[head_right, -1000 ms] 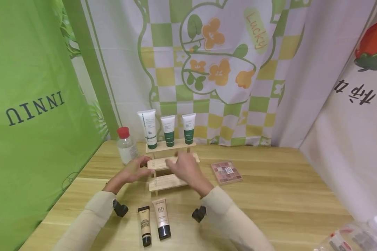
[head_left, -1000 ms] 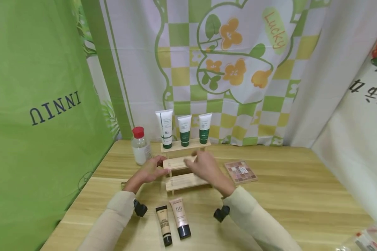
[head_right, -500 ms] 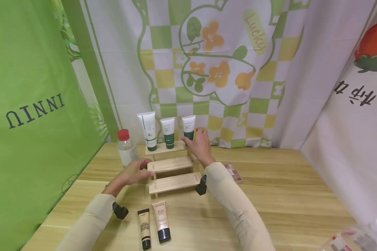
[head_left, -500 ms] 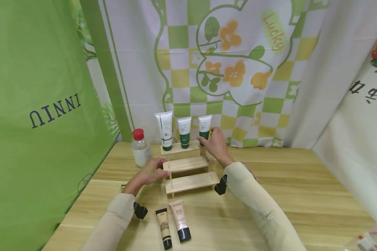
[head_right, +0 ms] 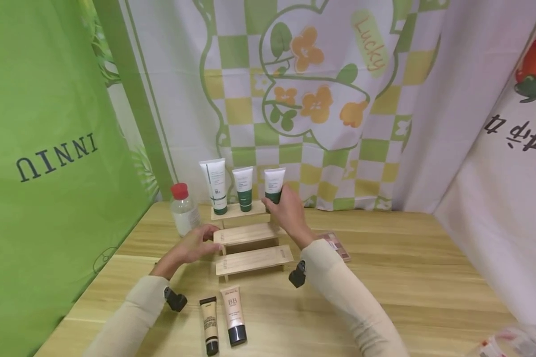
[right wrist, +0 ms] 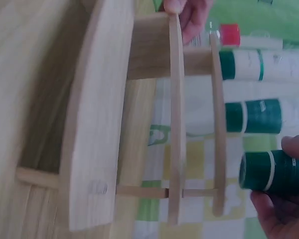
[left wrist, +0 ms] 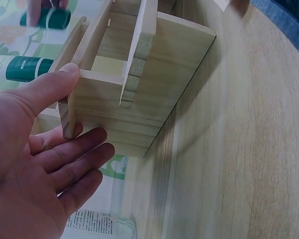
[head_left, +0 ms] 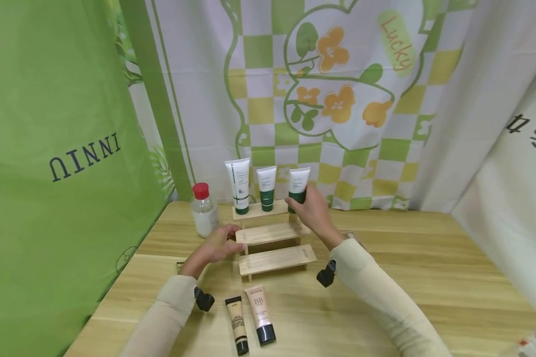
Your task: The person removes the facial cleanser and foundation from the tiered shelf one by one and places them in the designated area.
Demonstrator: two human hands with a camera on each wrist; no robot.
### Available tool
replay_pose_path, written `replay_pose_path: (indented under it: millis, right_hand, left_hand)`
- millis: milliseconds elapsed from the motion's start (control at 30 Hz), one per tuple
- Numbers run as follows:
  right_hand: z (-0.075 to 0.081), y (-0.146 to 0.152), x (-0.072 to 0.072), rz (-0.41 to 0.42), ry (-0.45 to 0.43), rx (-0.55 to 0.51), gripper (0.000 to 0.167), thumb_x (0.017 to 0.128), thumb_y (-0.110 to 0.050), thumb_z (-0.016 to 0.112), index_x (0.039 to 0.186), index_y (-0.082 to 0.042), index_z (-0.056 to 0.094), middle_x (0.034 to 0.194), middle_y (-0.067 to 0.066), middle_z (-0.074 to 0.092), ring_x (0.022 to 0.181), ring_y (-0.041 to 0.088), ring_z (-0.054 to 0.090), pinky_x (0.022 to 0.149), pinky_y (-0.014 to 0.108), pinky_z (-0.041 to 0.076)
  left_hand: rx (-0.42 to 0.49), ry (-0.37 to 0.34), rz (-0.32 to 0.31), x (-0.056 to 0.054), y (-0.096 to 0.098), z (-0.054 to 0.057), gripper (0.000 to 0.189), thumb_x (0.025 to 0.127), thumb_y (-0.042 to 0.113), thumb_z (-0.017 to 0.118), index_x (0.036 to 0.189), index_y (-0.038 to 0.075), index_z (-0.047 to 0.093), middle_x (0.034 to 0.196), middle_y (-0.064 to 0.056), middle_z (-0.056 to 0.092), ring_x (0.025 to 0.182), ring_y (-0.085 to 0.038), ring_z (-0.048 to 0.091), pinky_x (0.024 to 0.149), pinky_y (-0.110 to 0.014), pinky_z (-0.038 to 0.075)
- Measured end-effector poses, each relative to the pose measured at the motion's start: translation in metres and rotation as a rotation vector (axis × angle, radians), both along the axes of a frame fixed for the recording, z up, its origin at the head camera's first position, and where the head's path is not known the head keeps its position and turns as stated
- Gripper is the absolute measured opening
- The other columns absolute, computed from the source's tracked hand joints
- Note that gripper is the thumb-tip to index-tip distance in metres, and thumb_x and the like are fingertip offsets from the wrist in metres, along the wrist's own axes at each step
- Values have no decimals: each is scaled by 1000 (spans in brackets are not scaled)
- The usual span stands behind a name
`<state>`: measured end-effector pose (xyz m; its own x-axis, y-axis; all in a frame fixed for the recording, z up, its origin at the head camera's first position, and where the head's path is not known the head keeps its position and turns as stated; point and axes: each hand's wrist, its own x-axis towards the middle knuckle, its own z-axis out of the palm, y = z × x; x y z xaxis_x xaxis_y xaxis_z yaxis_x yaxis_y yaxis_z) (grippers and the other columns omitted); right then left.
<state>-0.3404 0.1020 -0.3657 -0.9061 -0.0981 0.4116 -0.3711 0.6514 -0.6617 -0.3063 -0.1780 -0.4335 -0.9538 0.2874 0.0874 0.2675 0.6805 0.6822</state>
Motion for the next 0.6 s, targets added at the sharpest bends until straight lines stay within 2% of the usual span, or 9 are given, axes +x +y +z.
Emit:
replay_pose_path:
  millis: [167,300,400,500,600]
  right_hand:
    - [5,8,44,95,38,56,39,86,-28,77,106,-1,59,87,12,67,69,20,63,58,31,53]
    - [7,11,82,177,-37,39,45,83,-23,80,112,0,56,87,10,65,69,16,62,56,27,52]
    - [4,13,108,200,-96,51,54,80,-21,83,118,3,53,84,8,64,65,13,60,54,24,52]
    - [-4,14,128,204,-132,138,66,77,-24,85,124,5,49,78,3,63,59,7,58,49,21,49]
    - [-14,14,144,253,-183,224,68,75,-27,85,123,6,49,74,0,61,57,5,56,47,20,47]
  left_hand:
    - [-15,1,13,0,-1,1,51,84,24,77,126,1,58,117,-16,64,111,-32,59,96,-47,47]
    - [-13,-14,15,-1,0,2,51,85,25,77,126,1,57,117,-15,64,111,-31,59,96,-47,47]
    - [-16,-18,16,-1,1,1,51,85,25,77,125,1,58,116,-14,64,110,-30,59,96,-46,48]
    - [-16,-16,18,-1,2,0,50,85,25,77,125,1,59,115,-13,65,109,-30,59,96,-46,48]
    - [-18,-9,12,-1,3,-1,50,85,25,77,125,1,58,116,-14,65,110,-30,59,96,-46,48]
